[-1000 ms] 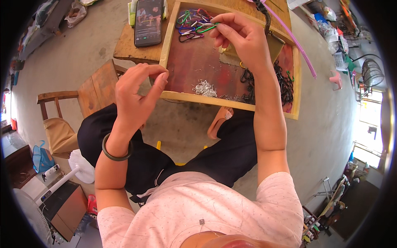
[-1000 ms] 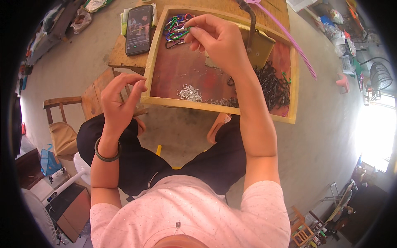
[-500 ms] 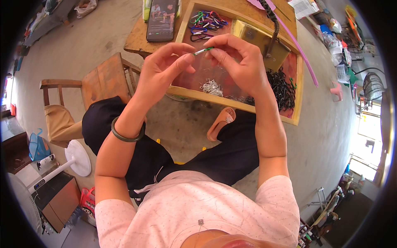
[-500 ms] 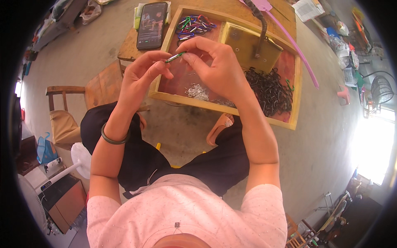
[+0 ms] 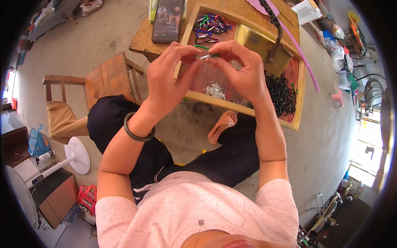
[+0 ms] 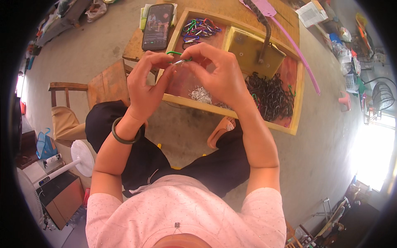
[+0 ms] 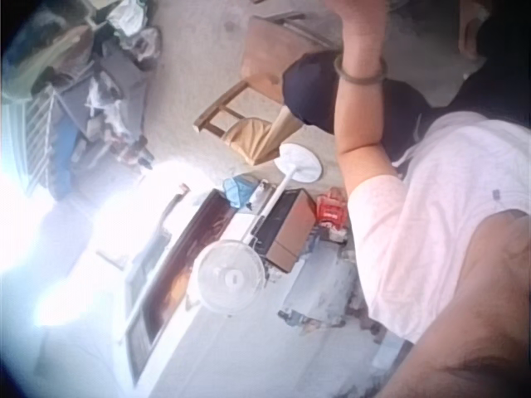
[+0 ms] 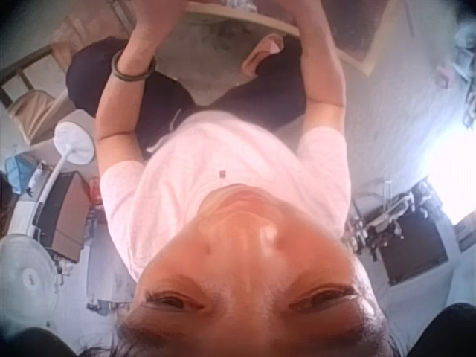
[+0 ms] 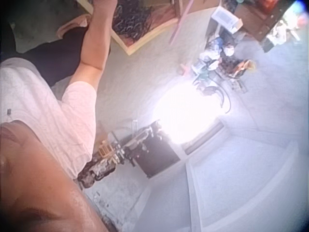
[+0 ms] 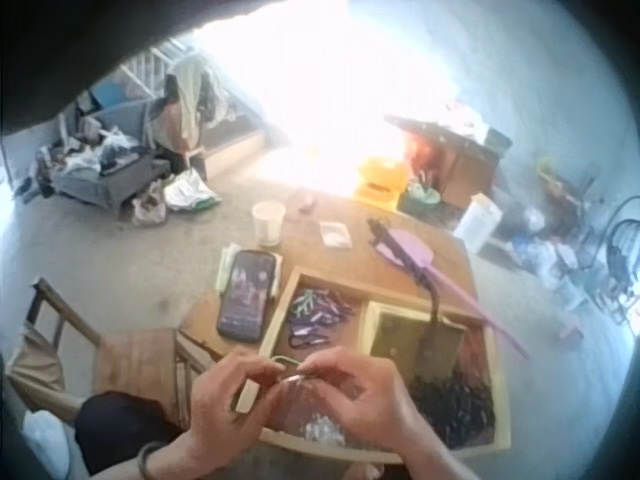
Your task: The person assembles carabiners by fitting gate pieces and metal pins onto carabiner bodies by hand and securing them with a tabletop pressing tool.
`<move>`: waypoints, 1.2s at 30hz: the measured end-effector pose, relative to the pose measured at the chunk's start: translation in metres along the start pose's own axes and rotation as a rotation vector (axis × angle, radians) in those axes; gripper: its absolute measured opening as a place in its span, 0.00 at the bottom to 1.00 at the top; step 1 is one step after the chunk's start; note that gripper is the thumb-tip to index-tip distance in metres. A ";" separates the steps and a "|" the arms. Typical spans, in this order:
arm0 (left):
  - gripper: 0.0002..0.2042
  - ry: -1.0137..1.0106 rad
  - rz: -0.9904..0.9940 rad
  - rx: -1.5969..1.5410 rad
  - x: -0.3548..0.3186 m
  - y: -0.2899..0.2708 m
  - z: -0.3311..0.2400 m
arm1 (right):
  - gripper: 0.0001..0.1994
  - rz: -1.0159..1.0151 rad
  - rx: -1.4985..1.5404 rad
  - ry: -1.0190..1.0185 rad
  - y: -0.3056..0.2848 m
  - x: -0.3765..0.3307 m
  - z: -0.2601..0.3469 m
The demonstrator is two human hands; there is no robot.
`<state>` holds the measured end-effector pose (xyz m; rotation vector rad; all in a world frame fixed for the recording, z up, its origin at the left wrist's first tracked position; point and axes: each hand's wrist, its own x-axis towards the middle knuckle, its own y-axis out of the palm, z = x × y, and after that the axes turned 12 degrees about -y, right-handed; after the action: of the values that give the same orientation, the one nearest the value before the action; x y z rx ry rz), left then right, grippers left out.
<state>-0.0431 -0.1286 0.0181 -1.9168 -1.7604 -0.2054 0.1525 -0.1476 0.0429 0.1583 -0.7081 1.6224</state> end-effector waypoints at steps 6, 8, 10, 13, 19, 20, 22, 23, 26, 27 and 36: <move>0.11 0.142 -0.059 0.104 -0.002 -0.004 0.001 | 0.08 -0.022 0.018 -0.023 0.004 0.000 0.003; 0.08 0.002 -0.011 -0.041 -0.004 -0.004 0.004 | 0.09 -0.047 0.053 -0.030 0.007 0.000 0.006; 0.06 -0.099 0.039 -0.120 -0.004 -0.005 0.002 | 0.09 -0.073 0.087 -0.036 0.008 0.000 0.006; 0.04 -0.340 0.171 -0.352 -0.004 -0.008 -0.004 | 0.08 -0.067 0.026 -0.044 0.006 -0.001 0.004; 0.06 -0.577 0.323 -0.603 -0.004 -0.009 0.001 | 0.08 -0.029 -0.030 0.011 -0.001 0.001 0.006; 0.07 -0.608 0.342 -0.618 -0.004 -0.009 0.001 | 0.08 -0.021 -0.034 0.014 -0.001 0.001 0.006; 0.07 -0.612 0.346 -0.608 -0.004 -0.007 0.001 | 0.08 -0.016 -0.039 0.019 -0.002 0.000 0.004; 0.07 -0.614 0.348 -0.599 -0.004 -0.006 0.001 | 0.08 -0.005 -0.013 0.029 -0.004 -0.001 0.002; 0.05 -0.600 0.335 -0.476 -0.004 -0.005 -0.001 | 0.07 0.012 0.024 0.062 -0.005 -0.002 0.001; 0.05 -0.602 0.336 -0.475 -0.004 -0.003 -0.001 | 0.07 0.018 0.034 0.084 -0.006 -0.003 0.001; 0.05 -0.248 0.193 -0.031 0.008 0.008 0.000 | 0.07 0.067 -0.100 -0.029 -0.014 -0.004 -0.002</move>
<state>-0.0342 -0.1215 0.0195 -2.1974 -1.7162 0.0786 0.1673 -0.1500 0.0442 0.0871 -0.8226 1.6474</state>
